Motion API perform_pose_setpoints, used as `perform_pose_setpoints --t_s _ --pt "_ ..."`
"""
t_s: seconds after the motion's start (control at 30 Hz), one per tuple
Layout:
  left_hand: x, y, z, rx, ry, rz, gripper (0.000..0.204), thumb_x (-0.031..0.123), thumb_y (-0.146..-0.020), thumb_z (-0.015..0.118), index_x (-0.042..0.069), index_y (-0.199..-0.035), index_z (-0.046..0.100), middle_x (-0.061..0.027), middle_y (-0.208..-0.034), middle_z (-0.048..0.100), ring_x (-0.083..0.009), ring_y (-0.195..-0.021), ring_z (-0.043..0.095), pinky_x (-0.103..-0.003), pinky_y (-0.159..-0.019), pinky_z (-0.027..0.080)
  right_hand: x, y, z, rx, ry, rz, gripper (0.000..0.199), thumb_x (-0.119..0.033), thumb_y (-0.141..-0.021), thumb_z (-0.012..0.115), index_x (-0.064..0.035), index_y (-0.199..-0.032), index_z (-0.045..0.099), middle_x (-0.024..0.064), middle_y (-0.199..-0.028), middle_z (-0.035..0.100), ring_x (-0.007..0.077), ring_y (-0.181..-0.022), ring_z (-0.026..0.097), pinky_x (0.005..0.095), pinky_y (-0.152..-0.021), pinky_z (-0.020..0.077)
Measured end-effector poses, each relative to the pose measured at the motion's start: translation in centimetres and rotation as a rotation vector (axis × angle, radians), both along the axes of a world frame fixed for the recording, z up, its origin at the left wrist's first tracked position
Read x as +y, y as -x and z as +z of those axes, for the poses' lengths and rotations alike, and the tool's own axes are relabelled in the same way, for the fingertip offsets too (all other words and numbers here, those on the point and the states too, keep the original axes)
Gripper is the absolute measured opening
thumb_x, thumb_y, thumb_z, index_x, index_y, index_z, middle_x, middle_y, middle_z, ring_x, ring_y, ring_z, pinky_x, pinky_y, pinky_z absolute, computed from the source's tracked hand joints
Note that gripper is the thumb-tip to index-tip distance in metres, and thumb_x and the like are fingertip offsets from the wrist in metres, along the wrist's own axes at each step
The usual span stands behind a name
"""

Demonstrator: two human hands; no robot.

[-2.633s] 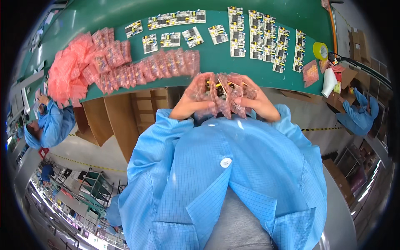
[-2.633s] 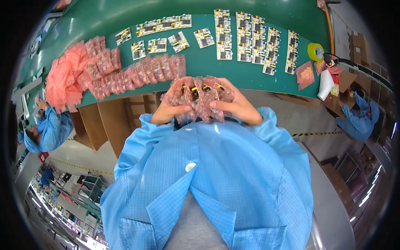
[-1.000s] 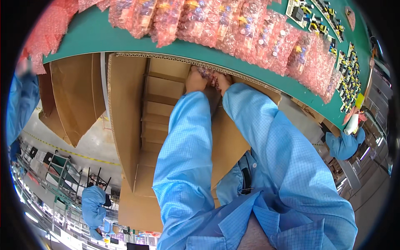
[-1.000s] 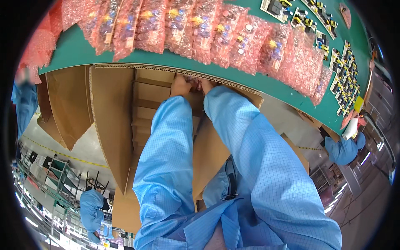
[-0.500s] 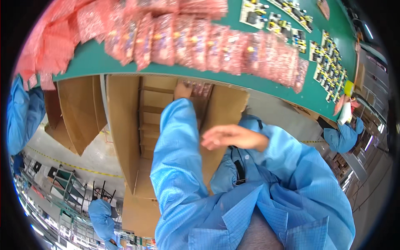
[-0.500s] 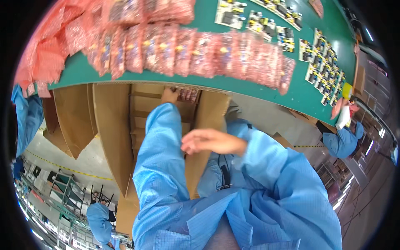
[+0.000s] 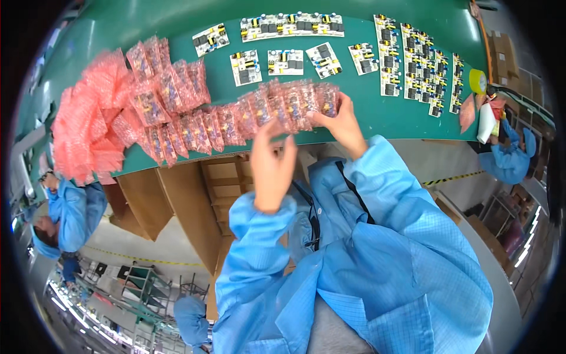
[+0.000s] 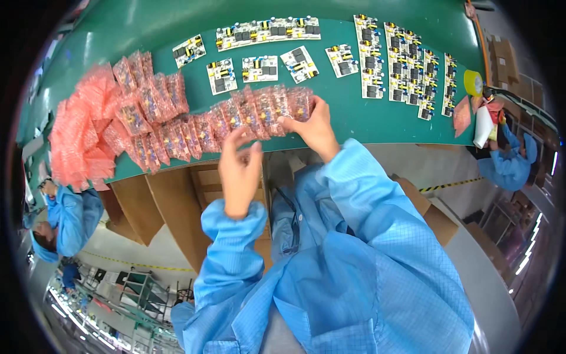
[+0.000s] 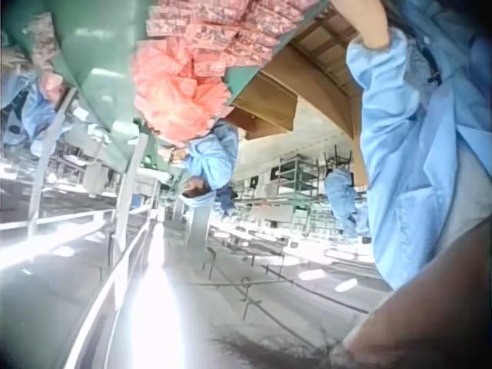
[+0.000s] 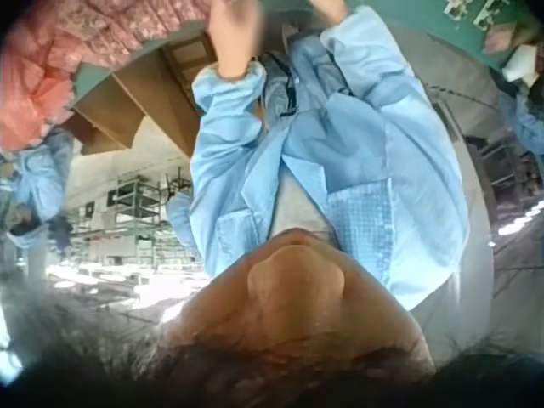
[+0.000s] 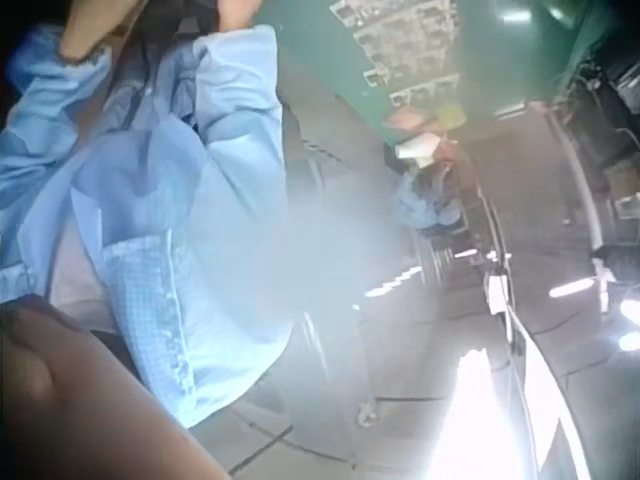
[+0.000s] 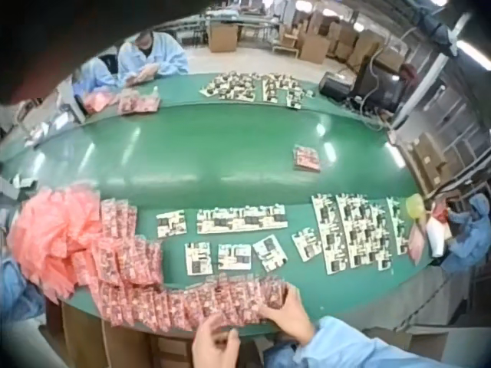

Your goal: Packing electronic components into bubble wrap and placing them in boxes.

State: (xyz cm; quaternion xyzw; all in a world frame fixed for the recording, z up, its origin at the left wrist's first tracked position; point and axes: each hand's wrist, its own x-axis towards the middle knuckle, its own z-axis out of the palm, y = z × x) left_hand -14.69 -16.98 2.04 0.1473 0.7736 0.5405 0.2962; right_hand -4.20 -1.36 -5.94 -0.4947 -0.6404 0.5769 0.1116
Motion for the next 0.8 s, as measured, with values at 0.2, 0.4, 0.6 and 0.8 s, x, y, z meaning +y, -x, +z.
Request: perform_pose_setpoints --t_s 0.2,0.4,0.6,0.8 --pt "5.3 -2.3 -1.1 0.44 0.381 -0.22 0.066 0.01 -0.081 0.066 -0.01 -0.135 0.035 -0.0293 -0.123 0.047 -0.0458 -0.119 0.044 -0.049 -0.102 0.038 1.3 0.6 -1.2 -0.223 0.006 0.091 0.087 -0.036 -0.062 0.088 0.0067 -0.123 0.042 0.0233 -0.12 0.046 0.0343 -0.113 0.045 0.0393 -0.098 0.0416" --pt "7.2 -2.2 -1.7 0.551 0.641 -0.197 0.07 0.015 -0.074 0.073 -0.008 -0.131 0.039 -0.0253 -0.112 0.048 -0.0432 -0.106 0.047 -0.049 -0.091 0.041 1.8 0.4 -0.2 0.043 0.325 0.009 0.074 -0.026 -0.071 0.082 0.0056 -0.124 0.042 0.0198 -0.114 0.055 0.0229 -0.107 0.055 0.0333 -0.083 0.0514" --pt "6.4 -2.7 -1.8 0.603 0.576 -0.168 0.068 0.016 -0.074 0.074 -0.003 -0.132 0.043 -0.0239 -0.116 0.044 -0.0423 -0.11 0.041 -0.051 -0.096 0.035 2.8 -0.9 -0.6 0.413 0.67 -0.093 0.048 -0.008 -0.086 0.063 -0.0005 -0.131 0.048 0.0087 -0.111 0.062 0.016 -0.096 0.063 0.0329 -0.082 0.0543" --pt "5.3 -2.5 -2.3 0.528 0.467 -0.156 0.07 0.018 -0.074 0.074 -0.002 -0.134 0.043 -0.0235 -0.12 0.042 -0.0418 -0.114 0.039 -0.05 -0.1 0.033 2.2 -1.9 -2.5 0.611 1.05 -0.207 0.045 -0.008 -0.088 0.064 -0.0006 -0.13 0.05 0.0095 -0.119 0.06 0.0179 -0.109 0.06 0.0343 -0.093 0.0503"
